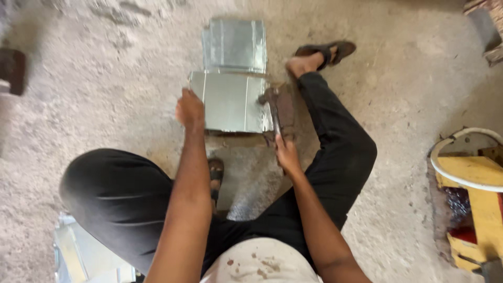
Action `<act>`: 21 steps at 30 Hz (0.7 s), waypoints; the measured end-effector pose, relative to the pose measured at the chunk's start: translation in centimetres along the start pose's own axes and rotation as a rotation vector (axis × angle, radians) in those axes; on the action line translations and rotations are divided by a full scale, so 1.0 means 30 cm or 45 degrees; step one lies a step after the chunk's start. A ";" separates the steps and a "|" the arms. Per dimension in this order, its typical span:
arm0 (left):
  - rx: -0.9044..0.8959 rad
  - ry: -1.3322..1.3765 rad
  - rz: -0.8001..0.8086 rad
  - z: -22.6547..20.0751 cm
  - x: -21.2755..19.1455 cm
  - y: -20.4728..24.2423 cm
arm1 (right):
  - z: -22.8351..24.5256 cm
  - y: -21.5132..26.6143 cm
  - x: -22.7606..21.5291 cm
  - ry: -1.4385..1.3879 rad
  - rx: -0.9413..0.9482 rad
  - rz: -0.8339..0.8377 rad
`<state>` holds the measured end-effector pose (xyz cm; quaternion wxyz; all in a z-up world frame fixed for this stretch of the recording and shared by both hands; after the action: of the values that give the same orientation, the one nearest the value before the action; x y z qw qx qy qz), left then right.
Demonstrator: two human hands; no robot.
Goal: The person sits on the floor and uses a hammer to repeatedly strike a rectangular metal sheet placed on a wooden block. They adjust the sheet's position and orientation between strikes to flatten or shape it.
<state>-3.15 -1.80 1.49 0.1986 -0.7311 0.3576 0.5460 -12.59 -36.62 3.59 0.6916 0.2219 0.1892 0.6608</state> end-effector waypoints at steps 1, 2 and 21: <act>-0.047 0.045 -0.022 -0.010 -0.002 -0.009 | 0.002 -0.002 -0.003 -0.035 0.025 0.009; -0.107 0.074 -0.025 0.003 0.008 0.019 | -0.002 0.007 -0.016 -0.087 0.059 0.029; -0.154 0.416 0.103 -0.067 0.064 0.639 | -0.040 0.004 -0.104 -0.633 0.102 -0.082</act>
<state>-15.73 -16.51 2.24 0.0712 -0.8058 0.3808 0.4479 -13.51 -39.67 2.56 0.7281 0.3988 0.0464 0.5556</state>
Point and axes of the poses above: each hand's wrist, its own y-axis away from the middle knuckle, its own x-axis out of the palm, z = x × y, the point moved 1 cm from there along -y, towards the middle knuckle, and after that the axes turned 15 degrees about -y, right-handed, at the moved point
